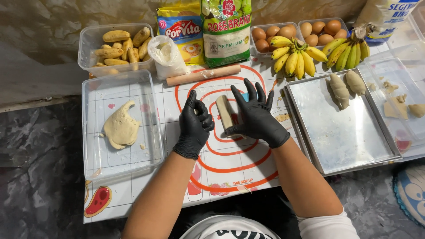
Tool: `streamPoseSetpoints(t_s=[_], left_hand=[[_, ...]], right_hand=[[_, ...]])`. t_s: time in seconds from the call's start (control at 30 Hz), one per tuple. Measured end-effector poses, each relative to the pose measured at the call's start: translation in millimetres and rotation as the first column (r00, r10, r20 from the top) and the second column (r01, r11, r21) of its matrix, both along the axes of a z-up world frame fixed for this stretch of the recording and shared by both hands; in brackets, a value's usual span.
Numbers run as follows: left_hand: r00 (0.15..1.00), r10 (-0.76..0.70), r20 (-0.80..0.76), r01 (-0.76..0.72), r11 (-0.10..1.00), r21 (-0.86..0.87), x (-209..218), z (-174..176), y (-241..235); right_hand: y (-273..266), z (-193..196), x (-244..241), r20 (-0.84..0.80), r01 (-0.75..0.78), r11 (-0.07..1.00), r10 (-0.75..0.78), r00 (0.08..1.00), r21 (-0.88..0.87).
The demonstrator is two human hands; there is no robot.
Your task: The person shapes a piece of dough into a rectangular form using a blue plastic scraper and then flattens it with a wooden rolling pin on a silicone mat. The person repeatedly rolls the dough back and forth to achieve a thin, even sheet.
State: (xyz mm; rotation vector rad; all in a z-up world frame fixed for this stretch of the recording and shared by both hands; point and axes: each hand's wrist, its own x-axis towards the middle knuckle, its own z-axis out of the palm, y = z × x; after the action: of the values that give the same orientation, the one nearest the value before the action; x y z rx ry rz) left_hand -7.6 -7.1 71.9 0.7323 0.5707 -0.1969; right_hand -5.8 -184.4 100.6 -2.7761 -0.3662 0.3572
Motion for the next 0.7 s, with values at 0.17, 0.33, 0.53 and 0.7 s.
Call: streamPoseSetpoints(t_s=[0.17, 0.33, 0.53, 0.7], left_hand=[[1.0, 0.007, 0.005, -0.007, 1.0, -0.004, 2, -4, -2], [1.0, 0.018, -0.001, -0.018, 0.999, 0.049, 2, -4, -2], [1.0, 0.007, -0.005, -0.006, 0.998, 0.064, 0, -2, -5], [0.999, -0.013, 0.036, 0.009, 0.995, 0.098, 3, -8, -1]], right_hand=[[1, -14, 0, 0.008, 0.018, 0.999, -0.018, 1.0, -0.048], [-7, -16, 2, -0.044, -0.005, 0.998, 0.007, 0.999, 0.059], [-2, -15, -2, 0.025, -0.013, 0.991, 0.016, 1.0, -0.135], [-19, -19, 1, 0.044, -0.036, 0.982, 0.028, 0.999, 0.186]])
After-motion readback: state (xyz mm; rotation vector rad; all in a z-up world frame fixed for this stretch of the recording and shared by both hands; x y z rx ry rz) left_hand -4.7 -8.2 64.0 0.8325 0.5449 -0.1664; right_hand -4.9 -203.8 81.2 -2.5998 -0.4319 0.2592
